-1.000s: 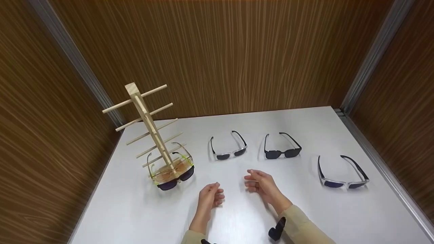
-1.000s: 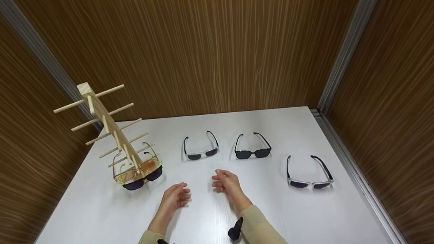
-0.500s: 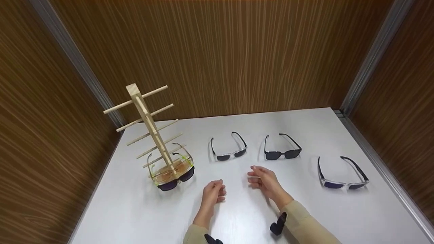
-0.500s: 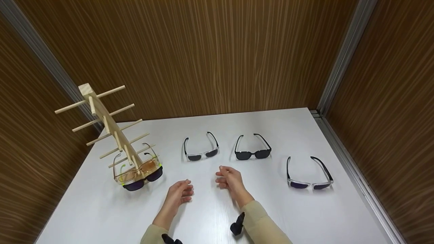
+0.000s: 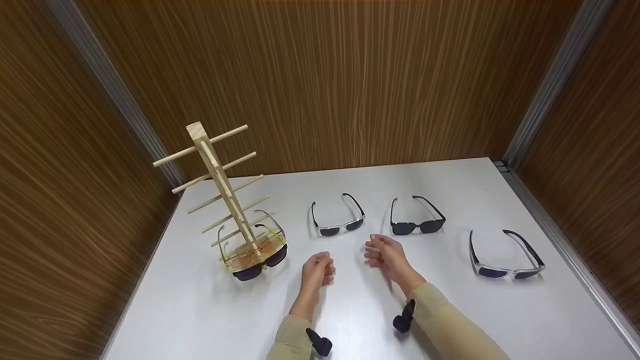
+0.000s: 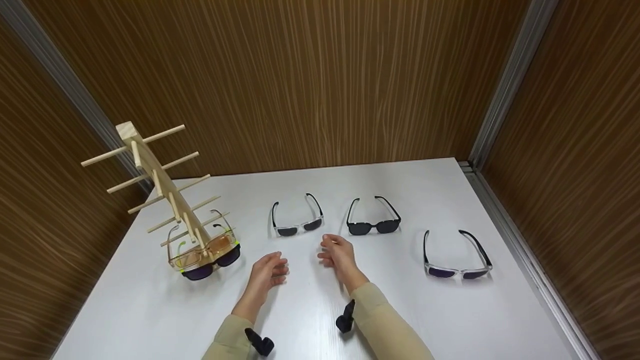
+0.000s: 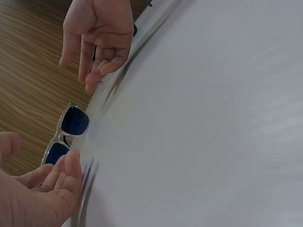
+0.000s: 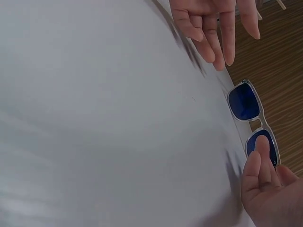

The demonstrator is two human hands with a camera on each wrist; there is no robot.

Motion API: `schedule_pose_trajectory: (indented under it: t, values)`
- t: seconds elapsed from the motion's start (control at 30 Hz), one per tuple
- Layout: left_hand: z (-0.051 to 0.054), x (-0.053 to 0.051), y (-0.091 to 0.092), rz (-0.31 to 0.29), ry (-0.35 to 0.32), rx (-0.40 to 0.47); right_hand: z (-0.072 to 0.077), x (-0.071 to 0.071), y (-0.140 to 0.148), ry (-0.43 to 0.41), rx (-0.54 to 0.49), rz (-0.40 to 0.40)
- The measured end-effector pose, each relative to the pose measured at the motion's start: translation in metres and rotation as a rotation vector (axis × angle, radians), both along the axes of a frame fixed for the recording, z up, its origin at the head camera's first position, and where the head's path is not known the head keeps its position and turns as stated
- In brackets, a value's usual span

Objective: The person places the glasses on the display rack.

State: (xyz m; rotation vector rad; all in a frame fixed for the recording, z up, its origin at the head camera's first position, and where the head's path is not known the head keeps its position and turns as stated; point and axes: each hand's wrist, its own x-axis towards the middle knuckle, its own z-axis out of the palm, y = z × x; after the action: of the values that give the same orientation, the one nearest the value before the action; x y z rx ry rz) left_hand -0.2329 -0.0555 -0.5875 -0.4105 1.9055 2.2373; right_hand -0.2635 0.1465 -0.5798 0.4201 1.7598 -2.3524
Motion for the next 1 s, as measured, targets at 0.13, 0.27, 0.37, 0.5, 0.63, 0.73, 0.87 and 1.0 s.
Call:
schedule_pose_trajectory:
  t: [0.13, 0.27, 0.37, 0.5, 0.63, 0.73, 0.87, 1.0]
  values:
    - [0.0, -0.007, 0.002, 0.025, 0.01, -0.001, 0.0, -0.008, -0.005, -0.023, 0.002, -0.031]
    - [-0.001, -0.015, 0.005, 0.056, 0.013, -0.017, 0.002, -0.015, -0.009, -0.039, 0.03, -0.042]
    - [-0.002, -0.021, 0.006, 0.088, 0.0, -0.024, 0.004, -0.02, -0.011, -0.048, 0.043, -0.038]
    - [0.0, -0.029, 0.007, 0.123, 0.001, -0.004, 0.006, -0.027, -0.013, -0.048, 0.072, -0.034]
    - [0.003, -0.037, 0.009, 0.166, 0.008, 0.01, 0.009, -0.033, -0.014, -0.052, 0.108, -0.031]
    - [0.004, -0.042, 0.011, 0.19, 0.004, 0.01, 0.008, -0.037, -0.014, -0.06, 0.125, -0.041]
    - [0.006, -0.049, 0.013, 0.207, -0.002, 0.032, 0.006, -0.04, -0.013, -0.073, 0.127, -0.059]
    - [0.008, -0.057, 0.01, 0.236, -0.004, 0.056, 0.006, -0.047, -0.014, -0.079, 0.134, -0.06]
